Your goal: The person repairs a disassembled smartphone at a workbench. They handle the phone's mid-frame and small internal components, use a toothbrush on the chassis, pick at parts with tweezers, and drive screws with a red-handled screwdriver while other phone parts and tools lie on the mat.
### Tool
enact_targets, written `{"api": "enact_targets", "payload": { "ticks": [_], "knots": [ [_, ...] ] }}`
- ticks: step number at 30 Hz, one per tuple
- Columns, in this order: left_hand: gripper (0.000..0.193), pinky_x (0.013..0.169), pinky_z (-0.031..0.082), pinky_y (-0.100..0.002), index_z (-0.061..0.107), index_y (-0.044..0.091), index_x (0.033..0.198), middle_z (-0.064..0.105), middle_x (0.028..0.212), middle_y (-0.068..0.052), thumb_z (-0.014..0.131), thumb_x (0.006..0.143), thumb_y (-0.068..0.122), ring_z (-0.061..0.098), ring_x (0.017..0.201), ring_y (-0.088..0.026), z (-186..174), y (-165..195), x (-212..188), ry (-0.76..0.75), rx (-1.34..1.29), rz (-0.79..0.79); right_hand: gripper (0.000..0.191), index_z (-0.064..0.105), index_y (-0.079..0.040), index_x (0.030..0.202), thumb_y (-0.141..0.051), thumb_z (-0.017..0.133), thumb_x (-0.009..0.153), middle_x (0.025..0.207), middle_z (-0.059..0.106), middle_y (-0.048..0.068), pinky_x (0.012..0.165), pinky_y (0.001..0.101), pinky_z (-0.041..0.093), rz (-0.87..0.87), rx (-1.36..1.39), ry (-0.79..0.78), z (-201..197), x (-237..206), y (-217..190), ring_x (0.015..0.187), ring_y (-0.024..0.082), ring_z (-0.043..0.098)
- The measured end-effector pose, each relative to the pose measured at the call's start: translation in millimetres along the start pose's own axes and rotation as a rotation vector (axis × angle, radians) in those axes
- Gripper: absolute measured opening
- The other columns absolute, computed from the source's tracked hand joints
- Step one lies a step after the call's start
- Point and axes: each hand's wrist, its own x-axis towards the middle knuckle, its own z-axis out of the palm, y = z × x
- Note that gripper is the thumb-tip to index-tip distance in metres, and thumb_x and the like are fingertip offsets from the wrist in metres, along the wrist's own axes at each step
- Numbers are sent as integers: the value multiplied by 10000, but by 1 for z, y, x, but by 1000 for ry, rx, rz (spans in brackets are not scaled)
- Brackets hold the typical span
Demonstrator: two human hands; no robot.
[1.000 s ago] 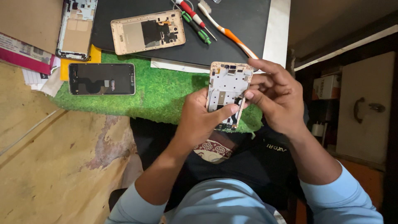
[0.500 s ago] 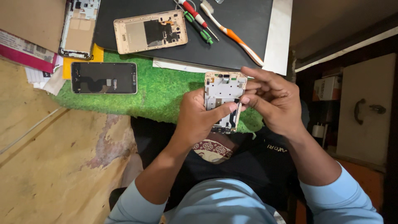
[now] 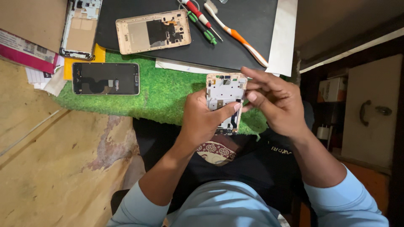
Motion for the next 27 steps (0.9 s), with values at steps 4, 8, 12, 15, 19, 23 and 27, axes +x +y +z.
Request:
{"api": "enact_targets", "payload": {
  "ticks": [4, 8, 12, 15, 19, 23, 27],
  "knots": [
    [245, 770, 608, -254, 725, -32, 1143, 776, 1000, -75, 752, 923, 70, 724, 875, -96, -2, -6, -1, 26, 163, -27, 520, 529, 27, 1461, 92, 683, 969, 1140, 721, 150, 839, 273, 633, -93, 9, -9, 5, 0, 1, 966, 139, 722],
    [247, 765, 599, -253, 715, -23, 1162, 764, 1004, -54, 738, 947, 97, 703, 864, -81, 0, -10, -1, 29, 56, -89, 523, 546, 36, 1470, 94, 696, 972, 1054, 707, 116, 797, 234, 583, -64, -38, 56, 6, -2, 1, 907, 100, 680],
    [317, 840, 594, -261, 671, -29, 1220, 742, 1071, -56, 742, 924, 62, 696, 939, -89, -2, -3, -1, -72, 26, -67, 506, 548, 41, 1453, 86, 695, 971, 1056, 712, 102, 785, 224, 575, -62, -34, 86, 5, -3, 4, 891, 91, 675],
    [406, 893, 608, -282, 621, -24, 1257, 738, 1107, -77, 728, 868, 21, 728, 1000, -125, -2, 2, -1, -100, -38, -56, 481, 547, 45, 1478, 41, 670, 1013, 1032, 706, 104, 738, 229, 564, -48, 1, 76, 3, -3, 5, 852, 90, 653],
    [341, 911, 624, -300, 665, -56, 1229, 755, 1127, -116, 719, 903, 30, 741, 1012, -155, 1, 5, -1, -91, 3, -25, 400, 533, 48, 1491, -23, 546, 1097, 1135, 692, 111, 773, 268, 610, -40, 103, 30, -1, -1, 6, 939, 116, 670],
    [309, 883, 641, -301, 673, -57, 1205, 760, 1104, -119, 728, 926, 65, 749, 978, -150, 3, 3, -1, -55, -50, -14, 396, 517, 43, 1495, -22, 504, 1105, 1176, 698, 125, 783, 285, 621, -42, 135, -8, -2, -2, 5, 973, 135, 676],
    [274, 769, 636, -287, 698, -58, 1139, 768, 1015, -105, 743, 911, 86, 738, 864, -128, 3, -1, -2, 23, 17, -31, 403, 519, 41, 1506, -8, 499, 1106, 1177, 693, 128, 807, 296, 627, -43, 144, -27, -2, -3, 4, 999, 139, 671]
  ]
}}
